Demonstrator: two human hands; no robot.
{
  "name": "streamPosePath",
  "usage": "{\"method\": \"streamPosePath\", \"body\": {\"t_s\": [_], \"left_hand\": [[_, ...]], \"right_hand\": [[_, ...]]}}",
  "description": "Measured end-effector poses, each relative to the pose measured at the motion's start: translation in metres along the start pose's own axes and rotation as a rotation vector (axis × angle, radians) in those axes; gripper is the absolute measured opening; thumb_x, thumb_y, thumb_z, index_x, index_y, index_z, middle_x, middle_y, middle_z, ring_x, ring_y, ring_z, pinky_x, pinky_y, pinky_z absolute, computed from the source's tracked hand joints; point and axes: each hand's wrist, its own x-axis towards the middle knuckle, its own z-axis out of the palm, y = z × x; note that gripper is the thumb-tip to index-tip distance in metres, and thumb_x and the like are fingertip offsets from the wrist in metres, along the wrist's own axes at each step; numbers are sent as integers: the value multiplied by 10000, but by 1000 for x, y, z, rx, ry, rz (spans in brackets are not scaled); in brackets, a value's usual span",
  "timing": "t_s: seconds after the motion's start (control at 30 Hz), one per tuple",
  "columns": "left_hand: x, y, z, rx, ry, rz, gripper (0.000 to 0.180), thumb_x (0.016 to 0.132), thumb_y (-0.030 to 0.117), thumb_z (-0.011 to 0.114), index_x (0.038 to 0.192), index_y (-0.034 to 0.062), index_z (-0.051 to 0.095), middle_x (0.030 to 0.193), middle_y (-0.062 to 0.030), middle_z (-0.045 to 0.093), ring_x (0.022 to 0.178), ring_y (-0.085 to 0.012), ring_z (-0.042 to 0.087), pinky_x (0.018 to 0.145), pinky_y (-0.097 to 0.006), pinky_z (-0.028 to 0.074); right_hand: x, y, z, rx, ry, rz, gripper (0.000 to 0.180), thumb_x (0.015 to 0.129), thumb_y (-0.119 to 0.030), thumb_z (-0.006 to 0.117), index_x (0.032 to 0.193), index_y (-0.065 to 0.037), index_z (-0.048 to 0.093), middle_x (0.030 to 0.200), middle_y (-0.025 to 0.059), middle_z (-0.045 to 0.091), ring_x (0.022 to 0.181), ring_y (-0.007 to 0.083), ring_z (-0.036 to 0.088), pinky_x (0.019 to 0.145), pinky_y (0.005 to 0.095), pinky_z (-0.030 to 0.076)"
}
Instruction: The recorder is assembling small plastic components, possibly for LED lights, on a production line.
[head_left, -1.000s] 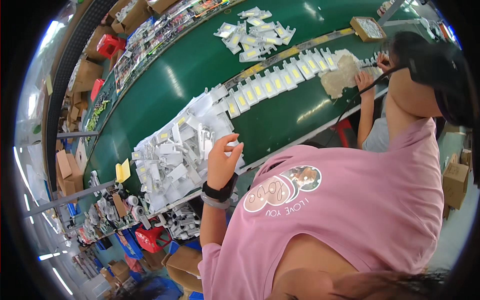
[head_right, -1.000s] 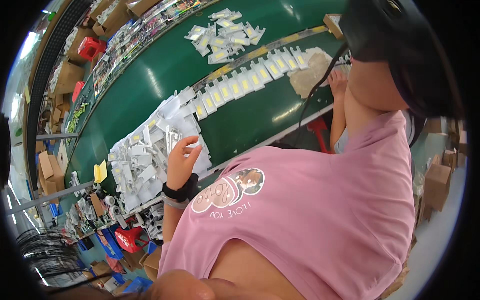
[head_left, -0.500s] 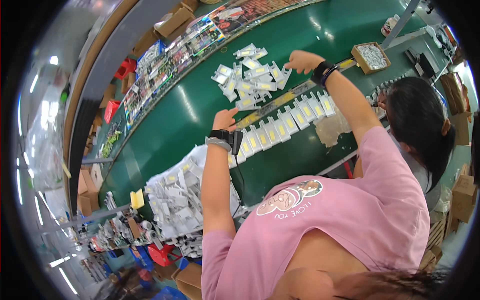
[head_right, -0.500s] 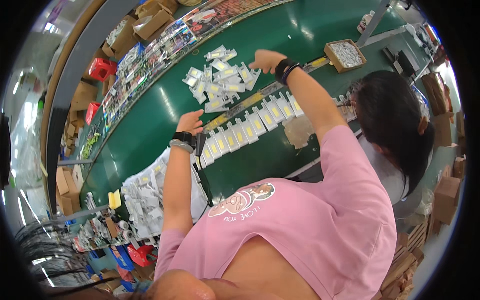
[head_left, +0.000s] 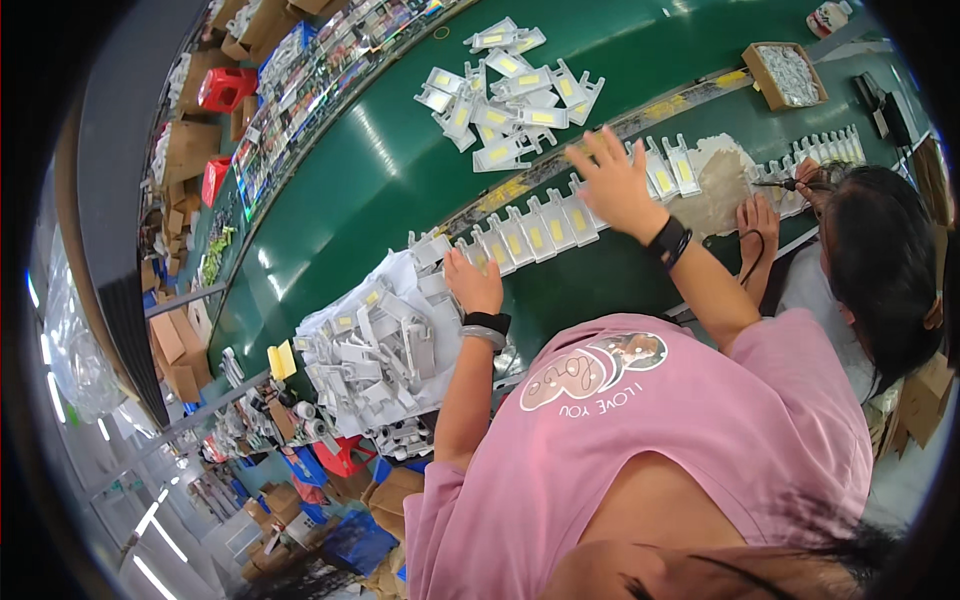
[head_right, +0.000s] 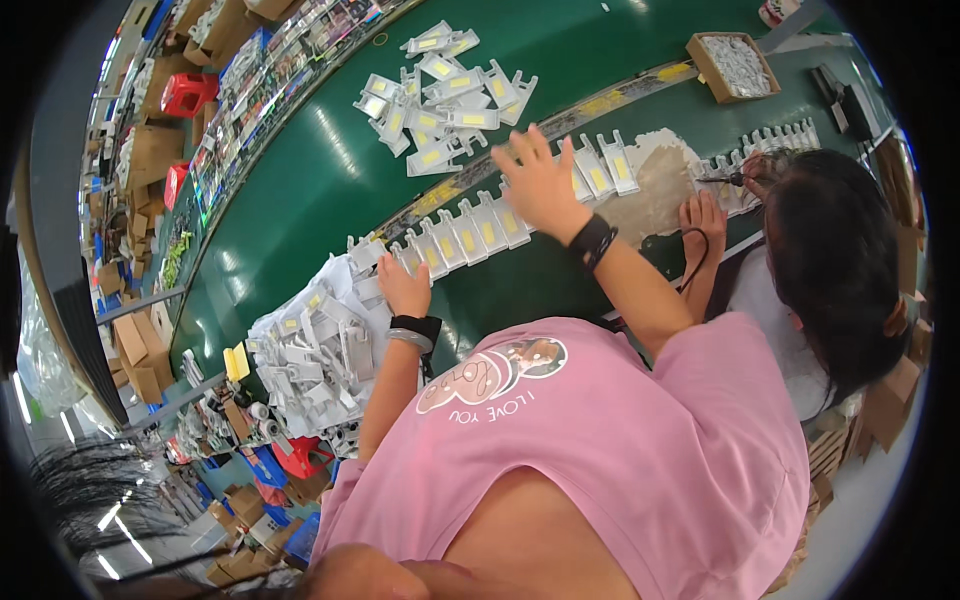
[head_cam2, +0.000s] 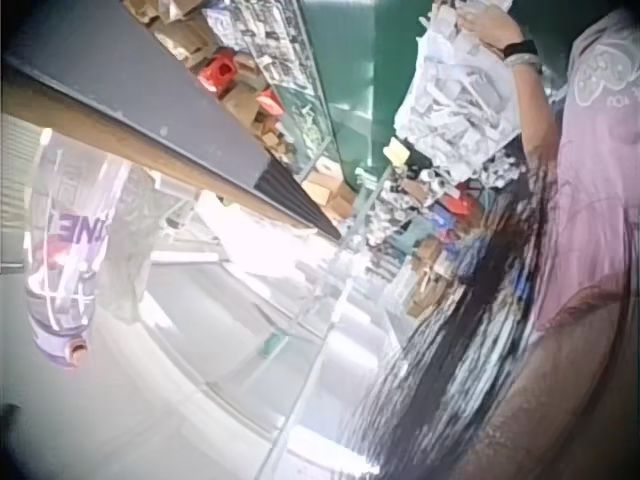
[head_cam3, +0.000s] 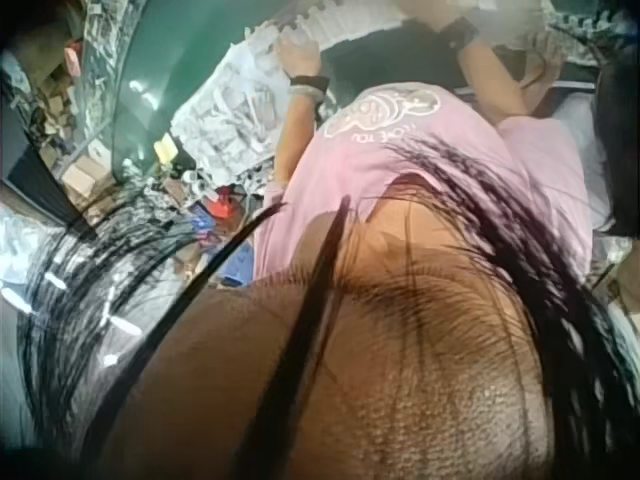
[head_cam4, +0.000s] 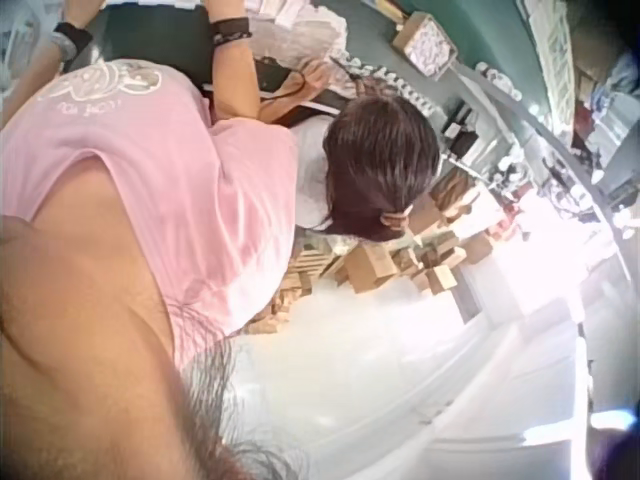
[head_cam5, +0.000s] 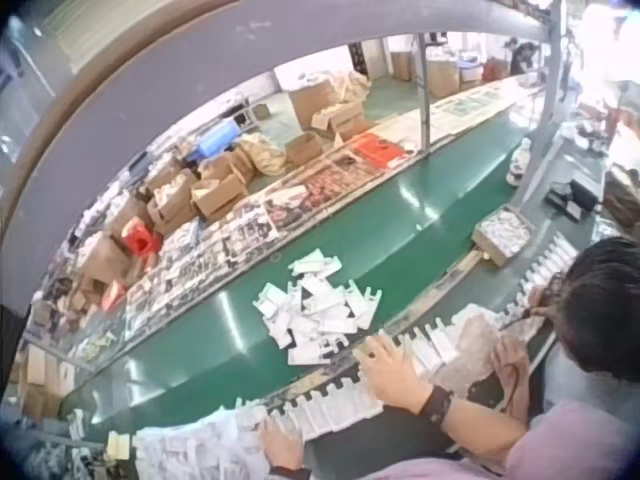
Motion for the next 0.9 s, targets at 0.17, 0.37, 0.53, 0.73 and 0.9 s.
{"method": "streamPosePath", "body": {"t_s": [0.17, 0.37, 0.53, 0.73, 0.9], "left_hand": [[-18, 0, -4, -73, 34, 74, 657, 768, 164, 635, 1297, -69, 323, 1358, -251, 326, 1259, -390, 305, 1049, -459, 242], [-35, -6, 7, -45, -58, 79, 679, 771, 199, 639, 1306, -72, 319, 1356, -246, 332, 1262, -387, 305, 1054, -447, 250], [-39, -8, 17, 1, -44, 108, 677, 764, 221, 650, 1289, -72, 341, 1337, -253, 354, 1250, -389, 321, 1049, -448, 261], [-33, 2, 14, 2, -105, 152, 618, 740, 206, 655, 1231, -73, 404, 1265, -265, 435, 1210, -400, 373, 1029, -471, 270], [-35, 3, 23, -35, -72, 237, 642, 739, 176, 657, 1266, -55, 374, 1289, -258, 415, 1212, -395, 365, 1028, -470, 271]], "right_hand": [[-56, -38, 15, 67, -95, -187, 633, 704, -280, 706, 1281, -190, 463, 1375, 103, 375, 1330, 325, 234, 1007, 644, 147], [-80, -50, 33, 88, -143, -281, 635, 726, -308, 695, 1296, -176, 449, 1383, 109, 372, 1343, 323, 212, 1031, 623, 97], [-87, -43, 38, 92, -156, -238, 600, 779, -353, 639, 1316, -193, 426, 1431, 84, 308, 1363, 299, 180, 1037, 622, 67], [-93, -34, 45, 32, -128, -237, 560, 809, -402, 583, 1304, -181, 443, 1421, 72, 325, 1345, 317, 218, 1017, 654, 80], [-98, -20, 44, 20, -101, -193, 542, 820, -419, 568, 1299, -193, 450, 1421, 62, 318, 1344, 311, 212, 1013, 662, 74]]}}
